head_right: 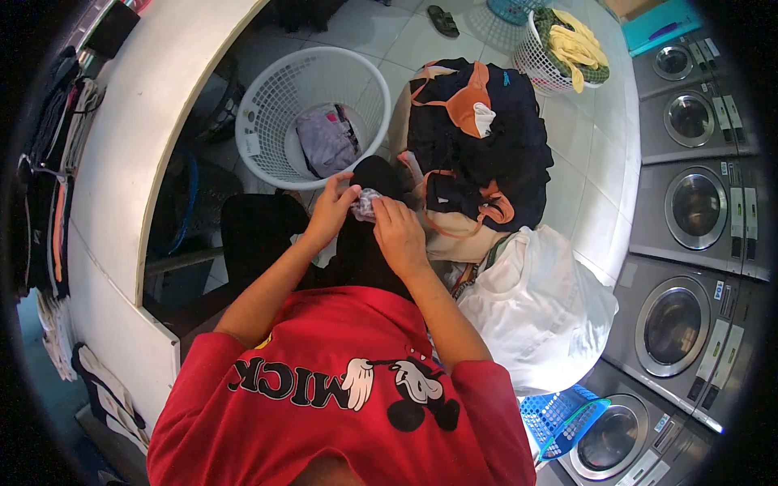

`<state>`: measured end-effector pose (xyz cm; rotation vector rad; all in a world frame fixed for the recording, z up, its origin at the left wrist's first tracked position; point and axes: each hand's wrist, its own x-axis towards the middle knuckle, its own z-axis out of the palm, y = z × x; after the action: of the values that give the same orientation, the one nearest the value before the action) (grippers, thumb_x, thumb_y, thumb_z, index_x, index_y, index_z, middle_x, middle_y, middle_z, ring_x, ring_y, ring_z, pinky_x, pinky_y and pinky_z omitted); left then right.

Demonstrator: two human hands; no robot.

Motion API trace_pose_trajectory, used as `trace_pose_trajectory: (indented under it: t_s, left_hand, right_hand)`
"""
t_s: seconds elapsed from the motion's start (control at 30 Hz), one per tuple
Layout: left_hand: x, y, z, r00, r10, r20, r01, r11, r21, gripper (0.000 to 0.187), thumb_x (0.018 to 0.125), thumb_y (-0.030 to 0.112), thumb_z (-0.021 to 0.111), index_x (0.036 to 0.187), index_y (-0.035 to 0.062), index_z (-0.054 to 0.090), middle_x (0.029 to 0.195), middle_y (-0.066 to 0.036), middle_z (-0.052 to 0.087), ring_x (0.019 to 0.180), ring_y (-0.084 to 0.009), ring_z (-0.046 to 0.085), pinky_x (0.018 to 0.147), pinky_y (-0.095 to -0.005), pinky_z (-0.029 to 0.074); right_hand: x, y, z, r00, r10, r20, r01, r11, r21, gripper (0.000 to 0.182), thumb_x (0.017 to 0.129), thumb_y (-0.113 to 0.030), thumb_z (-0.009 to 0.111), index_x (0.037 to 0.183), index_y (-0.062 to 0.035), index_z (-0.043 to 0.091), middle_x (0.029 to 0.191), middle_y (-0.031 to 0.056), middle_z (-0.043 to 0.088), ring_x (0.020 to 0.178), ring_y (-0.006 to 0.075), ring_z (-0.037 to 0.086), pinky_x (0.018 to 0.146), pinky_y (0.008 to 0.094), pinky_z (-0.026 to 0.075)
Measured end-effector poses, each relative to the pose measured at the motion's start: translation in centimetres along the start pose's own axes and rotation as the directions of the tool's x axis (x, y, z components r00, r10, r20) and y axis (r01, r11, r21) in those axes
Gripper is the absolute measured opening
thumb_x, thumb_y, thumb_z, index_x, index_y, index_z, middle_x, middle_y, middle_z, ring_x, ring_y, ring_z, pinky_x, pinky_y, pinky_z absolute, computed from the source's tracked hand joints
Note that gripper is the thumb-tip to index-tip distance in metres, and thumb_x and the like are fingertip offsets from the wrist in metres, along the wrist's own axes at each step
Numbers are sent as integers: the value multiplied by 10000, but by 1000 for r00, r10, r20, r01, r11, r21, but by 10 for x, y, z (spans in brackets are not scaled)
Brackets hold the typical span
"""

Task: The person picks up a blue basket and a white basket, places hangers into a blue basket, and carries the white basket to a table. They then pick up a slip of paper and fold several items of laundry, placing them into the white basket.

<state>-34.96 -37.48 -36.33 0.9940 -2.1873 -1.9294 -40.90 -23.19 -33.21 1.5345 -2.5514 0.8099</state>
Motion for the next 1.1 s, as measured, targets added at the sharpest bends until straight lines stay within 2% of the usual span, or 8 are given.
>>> trace_pose_trajectory:
  t_s: [0.1,0.17,0.27,0.53,0.8,0.87,0.97,1.1]
  left_hand:
    - [-14,-11,8,947,160,-277,-214,961,-177,403,810,228,533,1132,33,391,1016,-117,504,847,-180,538,697,-280,429]
    - [-29,-13,7,952,-241,-192,106,841,-531,389,817,194,521,1131,35,356,1071,-112,448,909,-175,507,739,-291,424]
    - [-45,6,17,969,-243,35,213,762,-612,374,808,161,532,1109,27,355,1038,-95,461,912,-162,501,765,-299,418]
    - [-28,7,18,925,243,-291,-307,931,-196,229,819,133,511,1007,14,457,922,-58,528,867,-118,507,783,-254,410]
    - [-35,23,-5,992,-125,36,91,468,-879,134,853,163,438,955,80,465,892,-43,558,812,-132,558,721,-285,458]
    - [-39,25,-6,983,-161,91,145,369,-918,120,850,141,438,944,75,469,877,-41,561,810,-123,560,716,-275,462]
    - [-29,9,-5,996,-90,-2,47,531,-846,85,843,127,458,900,72,487,829,-21,557,752,-91,548,672,-233,450]
    - [-29,4,-3,997,-48,-67,-22,634,-773,78,836,138,492,821,65,515,747,13,533,650,-48,486,603,-195,403]
  right_hand:
    - [4,0,-1,998,58,24,-58,998,-13,357,677,-54,569,1023,-16,488,958,100,498,908,241,492,761,325,405]
    - [6,6,2,992,120,29,-121,992,35,363,683,-51,566,1034,-15,481,955,110,491,910,260,488,761,335,405]
    - [11,6,7,972,233,-7,-228,959,167,358,692,-42,563,1035,-7,468,949,129,477,914,298,477,760,354,403]
    - [25,-28,8,904,415,-102,-343,848,405,264,705,-8,538,959,25,476,889,151,495,828,317,501,692,347,410]
    - [17,-16,22,898,435,-67,-341,784,520,212,752,-34,506,959,9,489,960,134,520,820,278,542,678,318,425]
    - [18,-15,28,712,619,331,-467,66,882,238,775,-14,476,1012,-11,482,993,95,537,853,196,556,694,271,440]
    - [19,-15,34,715,488,501,-274,-464,843,325,787,19,428,1107,-38,442,1038,80,529,893,168,551,777,264,447]
    - [13,-14,41,733,354,580,-280,-621,732,342,818,-46,408,1159,-29,414,1067,81,526,968,178,526,826,302,434]
